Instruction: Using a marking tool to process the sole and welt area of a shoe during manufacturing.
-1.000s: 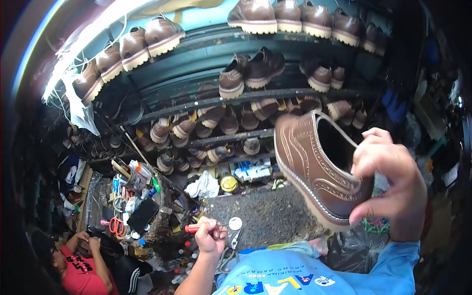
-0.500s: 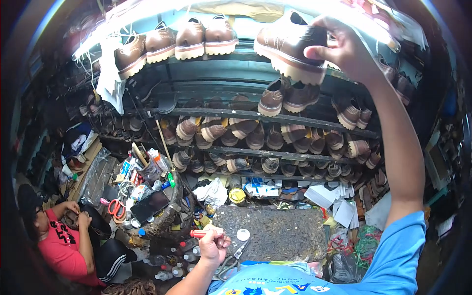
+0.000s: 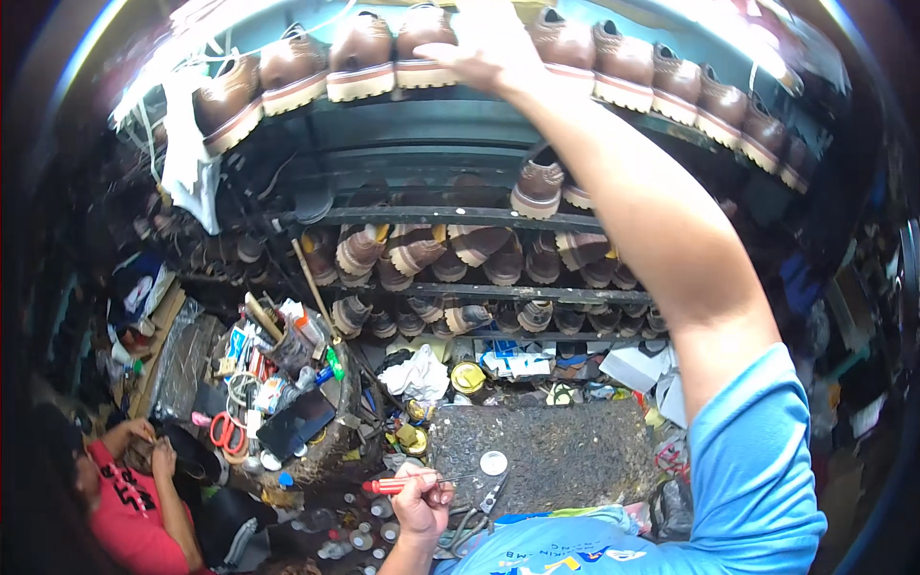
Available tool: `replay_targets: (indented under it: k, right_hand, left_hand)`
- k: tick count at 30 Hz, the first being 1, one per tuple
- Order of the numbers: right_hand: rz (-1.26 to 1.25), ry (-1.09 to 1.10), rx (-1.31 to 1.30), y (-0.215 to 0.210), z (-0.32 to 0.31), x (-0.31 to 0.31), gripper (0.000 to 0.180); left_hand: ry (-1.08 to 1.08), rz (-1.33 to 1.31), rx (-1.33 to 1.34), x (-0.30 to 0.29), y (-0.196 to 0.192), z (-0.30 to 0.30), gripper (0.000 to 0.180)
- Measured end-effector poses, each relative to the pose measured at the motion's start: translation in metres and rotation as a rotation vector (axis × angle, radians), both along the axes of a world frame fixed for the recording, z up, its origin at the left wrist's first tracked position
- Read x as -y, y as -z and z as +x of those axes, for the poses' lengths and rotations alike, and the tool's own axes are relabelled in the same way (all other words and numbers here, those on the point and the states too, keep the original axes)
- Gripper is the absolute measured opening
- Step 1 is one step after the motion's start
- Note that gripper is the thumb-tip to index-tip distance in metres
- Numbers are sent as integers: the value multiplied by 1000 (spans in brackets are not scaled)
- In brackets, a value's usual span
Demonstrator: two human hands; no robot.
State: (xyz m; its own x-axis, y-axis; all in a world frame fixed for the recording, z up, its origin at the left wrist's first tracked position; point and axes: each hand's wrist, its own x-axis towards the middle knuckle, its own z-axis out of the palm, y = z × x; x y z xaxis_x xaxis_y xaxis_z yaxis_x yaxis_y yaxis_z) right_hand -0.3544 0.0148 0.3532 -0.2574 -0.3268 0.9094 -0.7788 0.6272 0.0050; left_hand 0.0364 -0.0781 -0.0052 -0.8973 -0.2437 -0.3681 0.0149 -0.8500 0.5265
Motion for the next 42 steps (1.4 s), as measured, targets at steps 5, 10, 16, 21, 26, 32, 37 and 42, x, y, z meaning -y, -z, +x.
replay_targets:
  k: [5,10,16,21,26,32,37,42]
  right_hand:
    - [-150,76,324,17,-20,33,99]
    - [-204,125,382,13,3,23,101]
    - [-339,102,194,19,50,-35,100]
    - [-406,-414,360,85,140,-121,100]
    - [-42,-16,40,156,268,-198,88]
    - [-201,-206,384,224,338,-255,82]
    - [-242,54,484,281,378,-285,80]
    - [-320,159,446,288,361,-289,80]
  left_hand:
    - [36,-19,-83,-13,-3,4,10]
    - [61,-50,-6,-21,-9,5,9]
    - [20,-73,-44,-9,-3,11,8]
    - [13,-83,-18,-11,-12,-1,11]
    - [-18,-185,-39,-10,-19,-6,9]
    - [121,-153,-86,-25,-17,-23,15]
    - [175,-148,-40,-48,-21,-34,16]
    - [183,-152,-40,-48,-20,-36,15]
